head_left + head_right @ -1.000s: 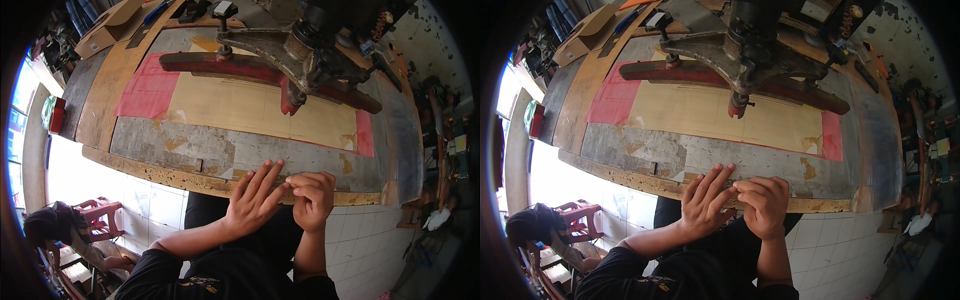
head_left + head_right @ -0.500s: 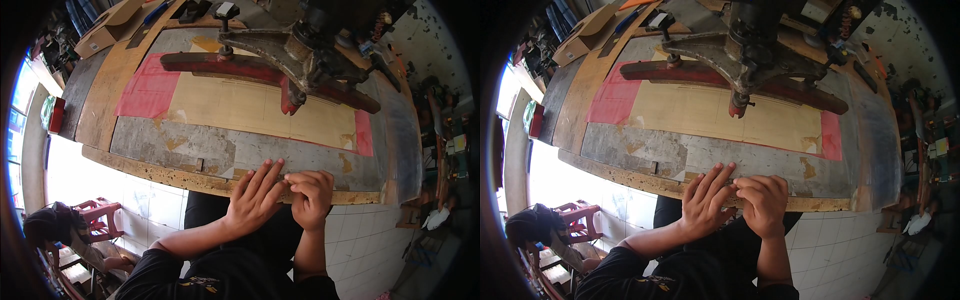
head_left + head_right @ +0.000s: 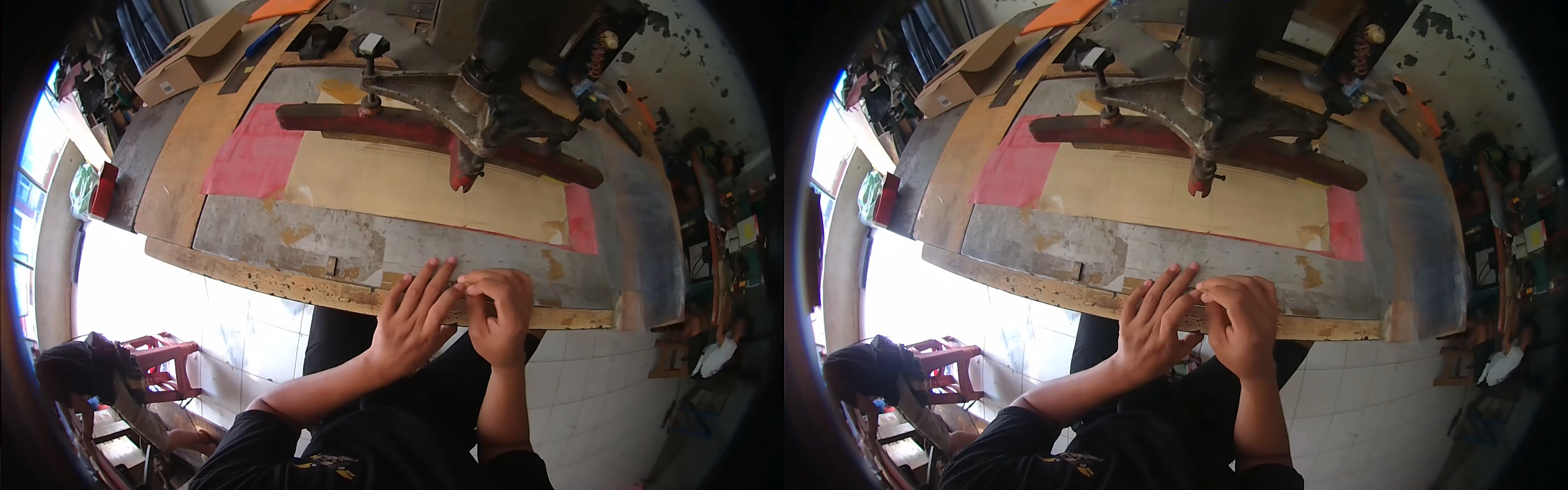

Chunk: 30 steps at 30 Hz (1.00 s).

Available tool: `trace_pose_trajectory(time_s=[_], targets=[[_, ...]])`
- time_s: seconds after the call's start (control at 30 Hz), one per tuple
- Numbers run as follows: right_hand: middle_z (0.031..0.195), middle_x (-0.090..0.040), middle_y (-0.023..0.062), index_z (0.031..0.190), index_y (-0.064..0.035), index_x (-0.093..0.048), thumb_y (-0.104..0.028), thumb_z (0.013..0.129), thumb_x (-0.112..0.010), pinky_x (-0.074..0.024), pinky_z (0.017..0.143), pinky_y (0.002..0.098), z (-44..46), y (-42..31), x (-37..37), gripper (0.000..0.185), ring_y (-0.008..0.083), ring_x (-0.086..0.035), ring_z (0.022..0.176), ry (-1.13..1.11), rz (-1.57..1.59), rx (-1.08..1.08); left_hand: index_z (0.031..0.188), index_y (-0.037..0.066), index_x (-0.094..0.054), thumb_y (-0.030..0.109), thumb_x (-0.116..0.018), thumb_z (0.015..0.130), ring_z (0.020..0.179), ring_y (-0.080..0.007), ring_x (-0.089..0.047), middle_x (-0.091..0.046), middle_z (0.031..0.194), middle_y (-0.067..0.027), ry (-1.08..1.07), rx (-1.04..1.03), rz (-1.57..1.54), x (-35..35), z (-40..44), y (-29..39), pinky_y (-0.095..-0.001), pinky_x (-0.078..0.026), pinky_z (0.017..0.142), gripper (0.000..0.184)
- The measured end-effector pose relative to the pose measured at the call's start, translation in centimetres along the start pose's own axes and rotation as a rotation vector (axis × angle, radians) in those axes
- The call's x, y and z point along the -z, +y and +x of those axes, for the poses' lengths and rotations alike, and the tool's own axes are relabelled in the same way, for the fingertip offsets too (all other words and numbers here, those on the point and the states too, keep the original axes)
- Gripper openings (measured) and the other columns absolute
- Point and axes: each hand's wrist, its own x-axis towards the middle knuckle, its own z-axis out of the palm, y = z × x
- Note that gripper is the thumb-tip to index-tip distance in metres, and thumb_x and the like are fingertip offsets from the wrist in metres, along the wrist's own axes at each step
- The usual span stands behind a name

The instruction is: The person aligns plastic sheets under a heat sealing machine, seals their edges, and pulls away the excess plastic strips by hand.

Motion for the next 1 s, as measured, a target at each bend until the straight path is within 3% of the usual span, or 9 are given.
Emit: trace_pose_trajectory(time_s=[0.27, 0.33, 0.5, 0.93, 1.0], targets=[[0.101, -0.078, 0.005, 0.101, -0.009, -0.066, 0.011, 0.089, -0.071, -0.0486, 0.088, 0.0386, 0.03, -0.25, 0.11, 0.024, 0.0246, -0.074, 0.09, -0.017, 0.013, 0.012, 0.135, 0.009, -0.054, 0.031, -0.086, 0.082, 0.146, -0.0287, -0.058, -0.06, 0.159, -0.0112, 0.04, -0.019, 0.029, 0.1, 0.0, 0.15, -0.0453, -0.042, 0.117, 0.065], [0.1, -0.077, 0.0047, 0.102, -0.0091, -0.066, 0.009, 0.088, -0.072, -0.0486, 0.088, 0.0394, -0.08, -0.3, 0.25, 0.024, 0.0258, -0.074, 0.09, -0.031, 0.011, -0.011, 0.146, 0.007, -0.051, 0.027, -0.088, 0.074, 0.153, -0.0285, -0.05, -0.05, 0.167, -0.0124, 0.032, -0.01, -0.017, -0.02, -0.22, 0.08, -0.0466, -0.042, 0.12, 0.082], [0.094, -0.071, 0.009, 0.101, -0.0071, -0.067, 0.004, 0.086, -0.073, -0.0487, 0.085, 0.0442, 0.07, -0.65, 0.49, 0.019, 0.0336, -0.069, 0.088, -0.05, 0.024, -0.013, 0.147, 0.006, -0.051, 0.033, -0.086, 0.08, 0.153, -0.0294, -0.049, -0.051, 0.166, -0.0128, 0.005, -0.011, 0.0, 0.25, -0.27, 0.19, -0.0471, -0.041, 0.121, 0.081], [0.097, -0.073, 0.01, 0.103, -0.0073, -0.069, -0.001, 0.087, -0.073, -0.0513, 0.089, 0.0457, 0.01, -0.71, 0.79, 0.018, 0.0327, -0.07, 0.094, -0.061, -0.007, -0.01, 0.148, 0.005, -0.052, 0.038, -0.084, 0.083, 0.151, -0.0302, -0.05, -0.053, 0.163, -0.0136, 0.005, -0.042, 0.056, 0.24, -0.43, 0.24, -0.0468, -0.042, 0.12, 0.08], [0.096, -0.073, 0.0101, 0.103, -0.0072, -0.069, -0.001, 0.086, -0.073, -0.0515, 0.089, 0.0457, -0.18, -0.58, 0.62, 0.019, 0.0328, -0.07, 0.094, -0.066, 0.012, -0.029, 0.138, 0.007, -0.057, 0.034, -0.088, 0.08, 0.149, -0.0285, -0.055, -0.057, 0.16, -0.0114, 0.029, -0.022, 0.031, 0.3, -0.41, 0.39, -0.0496, -0.043, 0.119, 0.072]])
